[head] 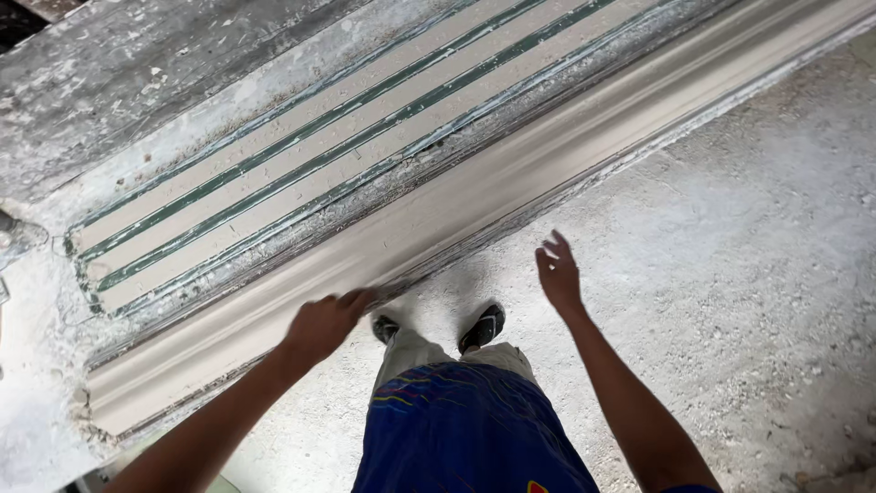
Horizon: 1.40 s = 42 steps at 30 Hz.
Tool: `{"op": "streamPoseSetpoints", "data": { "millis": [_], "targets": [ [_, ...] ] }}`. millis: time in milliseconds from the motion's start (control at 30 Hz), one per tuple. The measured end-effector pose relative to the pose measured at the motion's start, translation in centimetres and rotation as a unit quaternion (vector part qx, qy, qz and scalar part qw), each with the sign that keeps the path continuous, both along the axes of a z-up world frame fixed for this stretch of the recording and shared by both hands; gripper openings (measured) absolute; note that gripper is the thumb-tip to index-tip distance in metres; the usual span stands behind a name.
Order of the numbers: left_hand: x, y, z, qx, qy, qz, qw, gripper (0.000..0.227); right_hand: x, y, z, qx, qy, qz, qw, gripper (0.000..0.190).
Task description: The person cleans a long white decorative molding piece using a small brush and then a green scrub brush. They remove dust and residue from the grooves and surface of the molding in a workshop setting.
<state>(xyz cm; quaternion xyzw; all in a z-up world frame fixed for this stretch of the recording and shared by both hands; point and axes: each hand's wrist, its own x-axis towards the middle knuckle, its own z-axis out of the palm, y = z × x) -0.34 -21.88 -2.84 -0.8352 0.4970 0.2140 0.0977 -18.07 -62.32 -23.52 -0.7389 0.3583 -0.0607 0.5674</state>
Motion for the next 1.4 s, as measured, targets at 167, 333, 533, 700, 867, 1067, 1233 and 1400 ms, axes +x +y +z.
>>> {"op": "streamPoseSetpoints", "data": {
  "millis": [167,333,533,700,867,1067,1233,1400],
  "targets": [
    [-1.6,-3.6,0.0,0.071,-0.019,-0.035,0.997,0.056,2.8,-3.6,-1.2,0.002,0.027,0.055,0.998,0.091],
    [0.0,-21.9,-7.7,-0.111,-0.065,-0.086,0.988,0.023,5.2,-2.8,-2.0,0.021,0.026,0.059,0.998,0.097],
    [0.7,-15.7,-5.0,-0.196,-0.03,-0.093,0.976,0.03,4.6,-4.6,-1.5,-0.046,0.054,0.067,0.995,0.091],
    [-0.7,-4.1,-0.3,-0.019,-0.019,-0.05,0.998,0.058,4.8,-5.4,-2.4,-0.072,0.106,0.139,0.982,0.092],
    [-0.2,-22.6,-5.1,-0.19,0.039,-0.021,0.981,0.016,5.1,-6.8,-3.4,-0.087,0.12,0.145,0.978,0.079],
    [0.9,-43.6,-10.0,-0.219,0.043,0.029,0.974,0.021,3.6,-6.0,-1.4,-0.08,0.106,0.126,0.983,0.06],
    [1.6,-30.6,-6.6,-0.151,0.045,0.002,0.988,0.016,-2.3,-7.6,0.8,0.046,0.077,0.021,0.996,0.06],
    [3.2,-19.9,0.0,-0.038,0.099,0.154,0.982,0.03,-5.0,-12.7,-0.2,0.06,0.014,0.005,0.998,0.046]
  ]
}}
